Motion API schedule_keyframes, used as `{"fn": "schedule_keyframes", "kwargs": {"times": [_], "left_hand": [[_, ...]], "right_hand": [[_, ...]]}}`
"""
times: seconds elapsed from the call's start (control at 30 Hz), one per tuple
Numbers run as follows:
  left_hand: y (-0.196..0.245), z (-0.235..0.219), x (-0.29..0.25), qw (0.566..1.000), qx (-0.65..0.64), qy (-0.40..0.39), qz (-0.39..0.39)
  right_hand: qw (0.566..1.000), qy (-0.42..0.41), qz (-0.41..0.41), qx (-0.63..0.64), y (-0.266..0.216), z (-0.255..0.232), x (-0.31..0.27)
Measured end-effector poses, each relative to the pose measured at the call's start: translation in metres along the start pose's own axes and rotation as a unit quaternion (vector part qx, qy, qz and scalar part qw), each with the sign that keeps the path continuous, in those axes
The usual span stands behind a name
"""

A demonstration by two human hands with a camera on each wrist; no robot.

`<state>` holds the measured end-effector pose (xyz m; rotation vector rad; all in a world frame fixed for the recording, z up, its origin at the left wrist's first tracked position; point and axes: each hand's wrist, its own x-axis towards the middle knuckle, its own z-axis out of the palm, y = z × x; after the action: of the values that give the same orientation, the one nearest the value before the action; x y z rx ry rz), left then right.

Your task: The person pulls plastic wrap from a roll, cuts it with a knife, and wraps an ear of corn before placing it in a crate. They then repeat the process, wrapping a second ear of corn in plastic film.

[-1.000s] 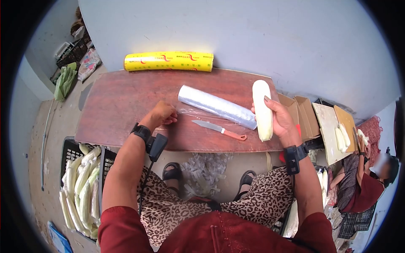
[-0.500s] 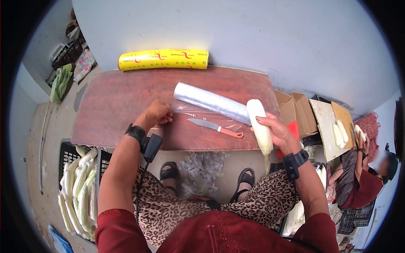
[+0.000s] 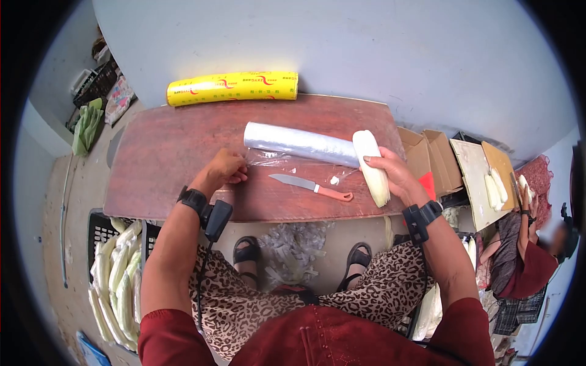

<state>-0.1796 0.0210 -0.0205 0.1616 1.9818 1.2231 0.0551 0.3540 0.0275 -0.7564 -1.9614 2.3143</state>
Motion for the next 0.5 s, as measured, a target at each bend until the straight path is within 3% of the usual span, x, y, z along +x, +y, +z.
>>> {"fn": "schedule_keyframes", "kwargs": {"times": [0.23, 0.5], "left_hand": [[-0.001, 0.001, -0.001, 1.0, 0.007, 0.003, 0.001], [-0.004, 0.0, 0.003, 1.0, 0.001, -0.002, 0.008]], "right_hand": [[0.999, 0.008, -0.03, 0.039, 0.002, 0.001, 0.026], [0.996, -0.029, 0.02, 0.083, 0.001, -0.012, -0.001]]}}
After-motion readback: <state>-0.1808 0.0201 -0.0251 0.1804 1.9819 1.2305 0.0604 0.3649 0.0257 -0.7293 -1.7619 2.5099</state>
